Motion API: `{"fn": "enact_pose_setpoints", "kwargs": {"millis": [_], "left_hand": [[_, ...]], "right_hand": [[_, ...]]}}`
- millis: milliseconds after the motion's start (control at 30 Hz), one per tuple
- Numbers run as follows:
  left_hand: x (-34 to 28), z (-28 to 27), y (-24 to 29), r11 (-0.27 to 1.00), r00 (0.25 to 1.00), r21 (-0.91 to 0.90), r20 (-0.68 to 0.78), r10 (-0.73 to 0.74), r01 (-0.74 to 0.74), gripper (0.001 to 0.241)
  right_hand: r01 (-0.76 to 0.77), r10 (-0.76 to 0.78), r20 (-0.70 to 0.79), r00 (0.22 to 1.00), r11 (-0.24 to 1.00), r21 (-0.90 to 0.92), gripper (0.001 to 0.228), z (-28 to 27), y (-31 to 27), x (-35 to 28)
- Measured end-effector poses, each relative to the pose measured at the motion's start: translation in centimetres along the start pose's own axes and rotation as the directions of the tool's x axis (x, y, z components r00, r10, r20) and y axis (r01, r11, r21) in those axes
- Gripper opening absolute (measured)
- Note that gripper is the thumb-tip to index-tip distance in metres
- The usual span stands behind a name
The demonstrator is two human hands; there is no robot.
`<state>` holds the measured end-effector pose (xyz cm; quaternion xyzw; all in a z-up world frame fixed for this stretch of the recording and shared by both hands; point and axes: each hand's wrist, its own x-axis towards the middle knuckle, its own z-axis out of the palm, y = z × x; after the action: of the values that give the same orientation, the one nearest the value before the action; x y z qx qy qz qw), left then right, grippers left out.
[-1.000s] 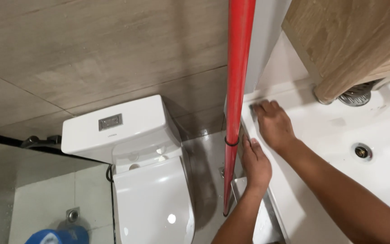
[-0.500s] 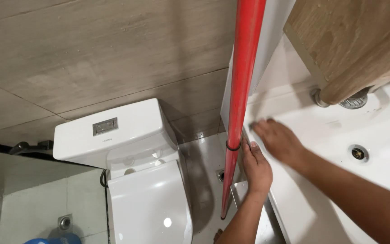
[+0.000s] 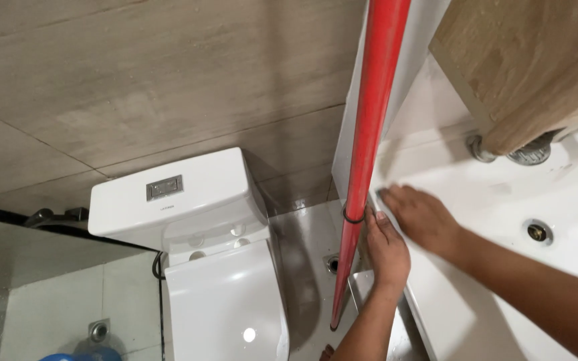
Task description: Scrubbing and cleaning a bathroom sink and surrounding counter area using a sponge and cleaning agent.
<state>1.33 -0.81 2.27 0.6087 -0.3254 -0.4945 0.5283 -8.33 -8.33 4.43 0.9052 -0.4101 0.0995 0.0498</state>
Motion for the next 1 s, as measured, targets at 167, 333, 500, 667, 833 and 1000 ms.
{"fn": "enact_pose_setpoints", "kwargs": {"millis": [167,333,500,667,833,1000], "left_hand": [[0.0,0.5,-1.4,0.996,0.998,0.072,-0.033,0.049,-0.047,0.058],[-0.3,-0.2,1.1,1.0,1.0,-0.019,0.019,-0.005,0.005,0.059],[-0.1,0.7,-1.4,0.996,0.996,0.051,-0.045,0.078,-0.076,0.057],[0.0,0.2,0.2,0.993,0.997,0.105,-0.055,0.062,-0.056,0.056],[-0.3,0.0,1.4,1.0,0.999,0.021,-0.032,-0.004,0.005,0.055],[1.1,1.1,-2.3,0.986,0.986,0.11,-0.088,0.138,-0.129,0.054]], "right_hand": [[-0.033,0.034,0.237,0.971,0.999,-0.009,0.037,0.6,1.3,1.4],[0.037,-0.05,0.06,0.997,0.981,0.19,0.031,-0.6,-0.5,-2.2],[0.014,-0.015,0.025,1.0,0.999,0.041,0.035,1.1,2.1,1.5],[0.035,-0.04,0.059,0.997,0.995,0.097,0.033,-0.4,0.6,-0.8],[-0.023,0.022,0.016,1.0,0.998,0.065,0.037,-0.8,1.1,2.4],[0.087,-0.086,-0.018,0.996,0.992,0.088,0.037,2.1,2.0,-0.5]]}}
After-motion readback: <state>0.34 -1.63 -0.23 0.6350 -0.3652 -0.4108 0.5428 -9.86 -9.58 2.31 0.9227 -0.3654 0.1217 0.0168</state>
